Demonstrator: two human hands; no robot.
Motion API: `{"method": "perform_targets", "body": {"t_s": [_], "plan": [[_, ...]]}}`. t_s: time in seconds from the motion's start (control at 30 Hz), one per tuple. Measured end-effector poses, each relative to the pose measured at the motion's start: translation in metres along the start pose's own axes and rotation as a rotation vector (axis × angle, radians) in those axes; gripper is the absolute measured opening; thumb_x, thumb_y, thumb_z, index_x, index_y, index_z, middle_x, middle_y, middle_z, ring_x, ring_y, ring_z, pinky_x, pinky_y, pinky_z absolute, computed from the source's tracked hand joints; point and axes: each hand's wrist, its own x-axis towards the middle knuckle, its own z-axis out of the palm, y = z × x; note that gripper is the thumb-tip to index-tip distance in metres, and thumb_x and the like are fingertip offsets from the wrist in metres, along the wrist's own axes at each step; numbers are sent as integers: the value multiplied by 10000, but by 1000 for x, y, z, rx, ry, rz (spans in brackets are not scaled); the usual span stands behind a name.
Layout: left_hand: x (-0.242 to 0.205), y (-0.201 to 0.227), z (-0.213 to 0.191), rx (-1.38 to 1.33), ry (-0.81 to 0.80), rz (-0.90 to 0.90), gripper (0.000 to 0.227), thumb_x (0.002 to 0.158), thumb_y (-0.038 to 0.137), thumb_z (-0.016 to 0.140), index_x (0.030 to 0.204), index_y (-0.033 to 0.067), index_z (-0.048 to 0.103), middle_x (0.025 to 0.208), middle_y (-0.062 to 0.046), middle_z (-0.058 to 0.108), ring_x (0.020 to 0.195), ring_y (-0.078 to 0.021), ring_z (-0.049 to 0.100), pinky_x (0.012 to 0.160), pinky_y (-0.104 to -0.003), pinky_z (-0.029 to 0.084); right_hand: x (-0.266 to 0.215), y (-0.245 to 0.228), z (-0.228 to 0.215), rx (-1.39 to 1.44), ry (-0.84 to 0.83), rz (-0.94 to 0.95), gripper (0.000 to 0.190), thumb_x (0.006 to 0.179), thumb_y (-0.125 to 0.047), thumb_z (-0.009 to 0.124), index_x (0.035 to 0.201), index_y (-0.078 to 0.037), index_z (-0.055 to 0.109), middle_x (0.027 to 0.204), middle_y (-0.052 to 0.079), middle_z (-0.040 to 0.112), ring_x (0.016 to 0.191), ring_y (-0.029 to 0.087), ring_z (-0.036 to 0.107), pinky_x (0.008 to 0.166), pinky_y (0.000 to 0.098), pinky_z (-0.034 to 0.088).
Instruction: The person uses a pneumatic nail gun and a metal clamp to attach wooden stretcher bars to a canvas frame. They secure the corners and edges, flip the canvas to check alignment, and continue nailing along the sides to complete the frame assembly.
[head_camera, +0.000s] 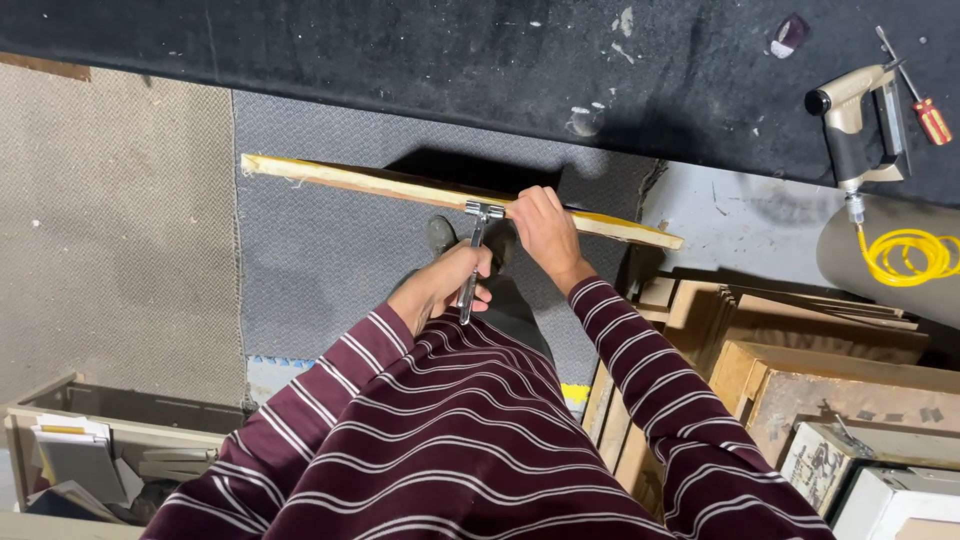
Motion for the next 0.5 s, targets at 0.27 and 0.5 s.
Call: {"method": "perform_targets", "body": {"t_s": [0.27,0.5], "plan": [[14,7,1,63,24,-21,653,678,210,605,1298,39,489,937,-111,503,627,-255,660,614,-436,652,-2,7,2,-25,13,-92,206,1061,-185,586,875,-95,587,933,45,546,890,274,610,627,318,566],[-6,17,15,107,171,78,242,633,53,551,862,-10,601,704,-88,461,479,-218,537,371,-343,500,4,10,1,-34,52,-152,240,1066,-174,598,846,-82,569,901,46,524,854,266,597,644,298,555]]}}
